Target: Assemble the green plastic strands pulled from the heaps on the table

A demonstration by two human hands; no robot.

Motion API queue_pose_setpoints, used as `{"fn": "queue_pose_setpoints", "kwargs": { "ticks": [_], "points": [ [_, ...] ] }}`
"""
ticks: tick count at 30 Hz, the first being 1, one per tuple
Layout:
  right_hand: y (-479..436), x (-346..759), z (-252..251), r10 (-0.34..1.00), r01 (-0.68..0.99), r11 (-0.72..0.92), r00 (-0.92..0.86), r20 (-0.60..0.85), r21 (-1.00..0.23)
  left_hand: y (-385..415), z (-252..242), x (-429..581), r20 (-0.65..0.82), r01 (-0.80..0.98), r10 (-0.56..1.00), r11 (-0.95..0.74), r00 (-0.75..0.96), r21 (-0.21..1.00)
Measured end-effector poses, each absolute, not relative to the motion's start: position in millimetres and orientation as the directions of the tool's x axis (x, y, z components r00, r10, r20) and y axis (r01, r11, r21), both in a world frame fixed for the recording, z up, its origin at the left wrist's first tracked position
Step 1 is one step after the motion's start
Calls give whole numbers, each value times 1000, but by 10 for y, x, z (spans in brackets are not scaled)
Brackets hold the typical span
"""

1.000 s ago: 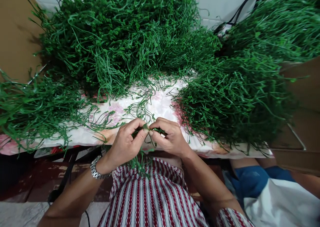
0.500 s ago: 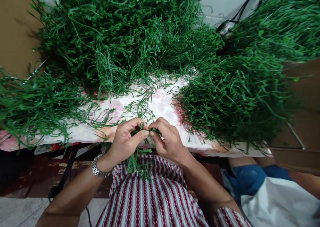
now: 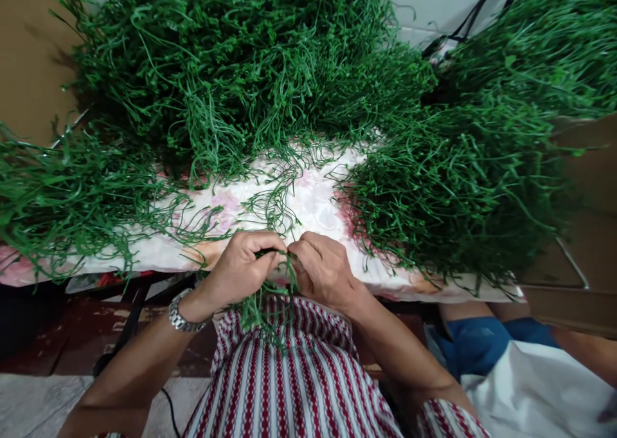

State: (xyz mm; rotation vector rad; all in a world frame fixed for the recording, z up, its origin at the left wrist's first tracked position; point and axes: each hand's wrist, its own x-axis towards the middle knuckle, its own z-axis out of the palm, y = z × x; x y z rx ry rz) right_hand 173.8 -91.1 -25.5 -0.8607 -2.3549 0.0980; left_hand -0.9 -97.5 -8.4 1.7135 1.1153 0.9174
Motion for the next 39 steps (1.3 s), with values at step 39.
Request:
{"fn": "queue_pose_setpoints", "kwargs": {
  "ticks": [39],
  "points": [
    [-824, 1690, -273, 787, 74, 20, -617, -30, -997, -940, -95, 14, 317, 438, 917, -394, 242, 808]
  ]
}}
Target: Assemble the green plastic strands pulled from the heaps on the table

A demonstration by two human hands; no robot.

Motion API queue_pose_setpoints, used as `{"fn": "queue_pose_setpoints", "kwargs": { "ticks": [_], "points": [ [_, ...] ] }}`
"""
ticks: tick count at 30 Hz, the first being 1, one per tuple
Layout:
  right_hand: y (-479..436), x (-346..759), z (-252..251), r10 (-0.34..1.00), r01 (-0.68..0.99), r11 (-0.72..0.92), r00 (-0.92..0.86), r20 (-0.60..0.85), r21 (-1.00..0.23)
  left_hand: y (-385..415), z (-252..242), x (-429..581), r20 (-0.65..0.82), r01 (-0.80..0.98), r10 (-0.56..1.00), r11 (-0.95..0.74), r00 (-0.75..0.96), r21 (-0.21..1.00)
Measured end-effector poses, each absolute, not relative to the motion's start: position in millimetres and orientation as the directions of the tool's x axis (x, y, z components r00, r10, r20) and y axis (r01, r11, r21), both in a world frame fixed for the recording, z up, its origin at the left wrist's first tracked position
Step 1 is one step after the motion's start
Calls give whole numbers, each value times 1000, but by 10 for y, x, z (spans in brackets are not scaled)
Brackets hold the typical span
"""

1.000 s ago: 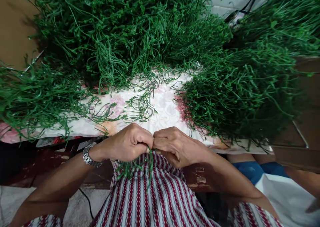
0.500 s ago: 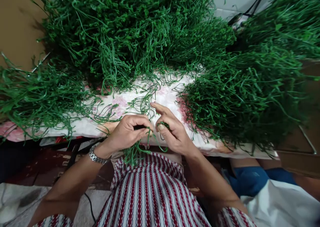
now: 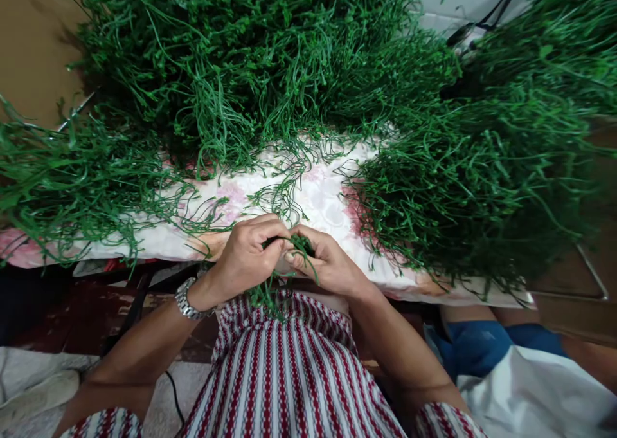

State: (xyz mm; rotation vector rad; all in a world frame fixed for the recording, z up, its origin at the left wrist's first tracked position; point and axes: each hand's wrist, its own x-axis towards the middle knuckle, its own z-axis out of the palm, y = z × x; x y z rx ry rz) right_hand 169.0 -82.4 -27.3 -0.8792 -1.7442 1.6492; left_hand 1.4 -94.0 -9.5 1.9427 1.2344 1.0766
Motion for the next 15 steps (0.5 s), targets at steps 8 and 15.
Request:
{"fn": "queue_pose_setpoints", "kwargs": {
  "ticks": [8, 15],
  "points": [
    [-819, 1867, -136, 293, -42, 343, -944, 150, -938, -1022, 192, -122, 105, 151, 641, -332, 760, 931],
    [-713, 2004, -32, -37, -145, 262, -989, 140, -954, -964, 178, -238, -42, 80, 573, -42, 819, 996]
  ]
}}
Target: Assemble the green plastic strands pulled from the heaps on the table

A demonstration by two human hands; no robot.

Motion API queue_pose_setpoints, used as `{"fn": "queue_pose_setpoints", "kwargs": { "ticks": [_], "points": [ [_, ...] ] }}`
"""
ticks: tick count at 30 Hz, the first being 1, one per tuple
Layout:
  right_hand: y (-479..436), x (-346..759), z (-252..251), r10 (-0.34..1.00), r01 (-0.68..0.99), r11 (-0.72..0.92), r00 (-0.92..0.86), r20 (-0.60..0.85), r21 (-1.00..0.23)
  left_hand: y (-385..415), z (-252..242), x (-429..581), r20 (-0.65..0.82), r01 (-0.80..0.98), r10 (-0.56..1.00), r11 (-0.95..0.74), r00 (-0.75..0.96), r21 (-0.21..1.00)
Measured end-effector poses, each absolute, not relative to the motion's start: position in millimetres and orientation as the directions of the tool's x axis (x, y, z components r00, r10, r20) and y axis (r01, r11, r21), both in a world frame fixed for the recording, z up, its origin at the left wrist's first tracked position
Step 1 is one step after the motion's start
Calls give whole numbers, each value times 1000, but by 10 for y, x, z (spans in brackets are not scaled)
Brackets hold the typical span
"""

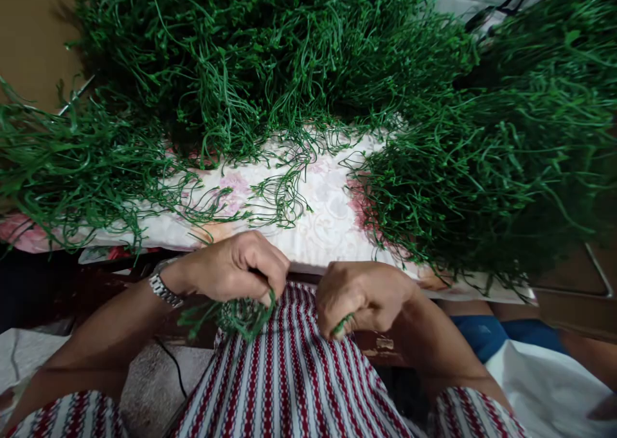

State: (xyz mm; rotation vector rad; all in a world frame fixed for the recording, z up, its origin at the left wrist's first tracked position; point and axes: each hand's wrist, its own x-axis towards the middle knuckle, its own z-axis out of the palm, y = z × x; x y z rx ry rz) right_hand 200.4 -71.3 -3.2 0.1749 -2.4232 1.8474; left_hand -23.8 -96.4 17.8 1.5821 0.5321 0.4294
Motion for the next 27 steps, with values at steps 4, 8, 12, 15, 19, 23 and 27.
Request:
{"fn": "queue_pose_setpoints", "kwargs": {
  "ticks": [4, 8, 12, 15, 19, 23, 27],
  "points": [
    [-707, 2001, -20, 640, 133, 333, -759, 120, -933, -890, 68, -246, -25, -22, 802, 48, 596, 999],
    [-769, 1792, -129, 860, 209, 327, -470, 199, -922, -856, -61, -138, 54, -176, 925, 14, 376, 984],
    [-840, 1638, -247, 889, 247, 297, -423, 173, -922, -881, -153, -33, 77, -56, 973, -66, 218, 996],
    [-870, 1605, -289, 903, 260, 241, -412, 118, -935, -908, -172, 36, 166, 34, 976, -173, 141, 984],
    [-899, 1594, -302, 917, 212, 155, -394, 61, -965, -938, -160, 98, 244, 97, 963, -256, 115, 962],
    [-917, 1606, -310, 907, 91, 88, -419, 42, -992, -950, -193, 119, 163, -29, 984, -161, 69, 987],
    [-916, 1630, -329, 898, 23, 94, -434, 74, -995, -954, -254, 147, -30, -287, 999, 33, 17, 957]
  ]
}}
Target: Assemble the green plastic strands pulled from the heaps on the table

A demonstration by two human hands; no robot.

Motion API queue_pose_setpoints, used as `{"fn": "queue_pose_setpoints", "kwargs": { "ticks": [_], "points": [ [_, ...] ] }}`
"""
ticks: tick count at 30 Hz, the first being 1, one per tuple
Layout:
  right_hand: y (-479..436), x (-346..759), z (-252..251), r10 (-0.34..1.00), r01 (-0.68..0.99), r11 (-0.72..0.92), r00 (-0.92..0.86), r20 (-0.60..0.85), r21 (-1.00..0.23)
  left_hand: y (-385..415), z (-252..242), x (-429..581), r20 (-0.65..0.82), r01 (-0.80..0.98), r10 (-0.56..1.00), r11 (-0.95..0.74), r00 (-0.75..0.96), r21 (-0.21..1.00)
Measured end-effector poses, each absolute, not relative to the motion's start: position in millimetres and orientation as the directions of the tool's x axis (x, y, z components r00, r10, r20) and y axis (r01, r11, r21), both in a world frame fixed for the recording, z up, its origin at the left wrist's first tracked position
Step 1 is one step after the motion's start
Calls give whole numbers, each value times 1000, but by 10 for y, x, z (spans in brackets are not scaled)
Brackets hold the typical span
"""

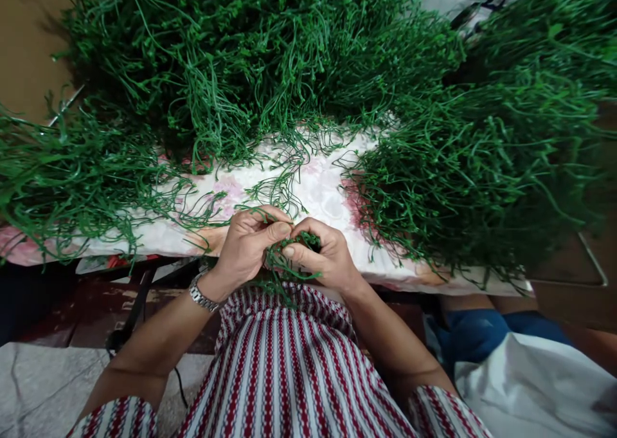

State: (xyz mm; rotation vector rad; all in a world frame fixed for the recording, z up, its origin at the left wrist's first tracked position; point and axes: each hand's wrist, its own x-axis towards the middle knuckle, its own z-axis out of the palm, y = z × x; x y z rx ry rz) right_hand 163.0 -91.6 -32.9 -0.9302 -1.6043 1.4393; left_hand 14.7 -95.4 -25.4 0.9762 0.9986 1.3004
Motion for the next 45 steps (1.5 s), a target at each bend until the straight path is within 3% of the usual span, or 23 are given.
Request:
{"fn": "queue_pose_setpoints", "kwargs": {
  "ticks": [3, 8, 11, 15, 26, 31, 32, 35, 38, 45],
  "points": [
    [-907, 1630, -330, 855, 91, 238, -492, 164, -967, -966, -276, 180, -93, -321, 995, 78, -32, 944],
    [-961, 1561, -289, 775, 272, 567, -496, 391, -778, -1010, -266, 201, 85, -110, 989, -98, -117, 989],
    [-1035, 1529, -247, 819, 332, 518, -458, 346, -788, -1034, -252, 189, 308, 112, 950, -301, -52, 947],
    [-1104, 1546, -201, 851, 303, 402, -472, 230, -864, -1035, -245, 191, 469, 175, 883, -467, 29, 867],
    [-1186, 1628, -175, 835, 372, 510, -430, 343, -776, -958, -246, 270, 482, 208, 871, -490, 93, 846],
    [-1224, 1664, -98, 644, 152, 689, -576, 503, -709, -835, -138, 148, 406, 214, 900, -370, -161, 904],
    [-1189, 1704, -76, 671, 176, 677, -548, 501, -714, -821, -111, 134, 400, 213, 901, -362, -171, 907],
    [-1033, 1863, 0, 776, 265, 595, -436, 455, -759, -814, -82, 126, 363, 188, 931, -350, -37, 918],
    [-912, 1983, 50, 764, 145, 566, -462, 451, -811, -825, -152, 93, 275, 103, 960, -268, -58, 958],
    [-856, 2059, -10, 792, 78, 530, -402, 460, -844, -911, -184, -61, 214, 310, 970, -240, 117, 920]
  ]
}}
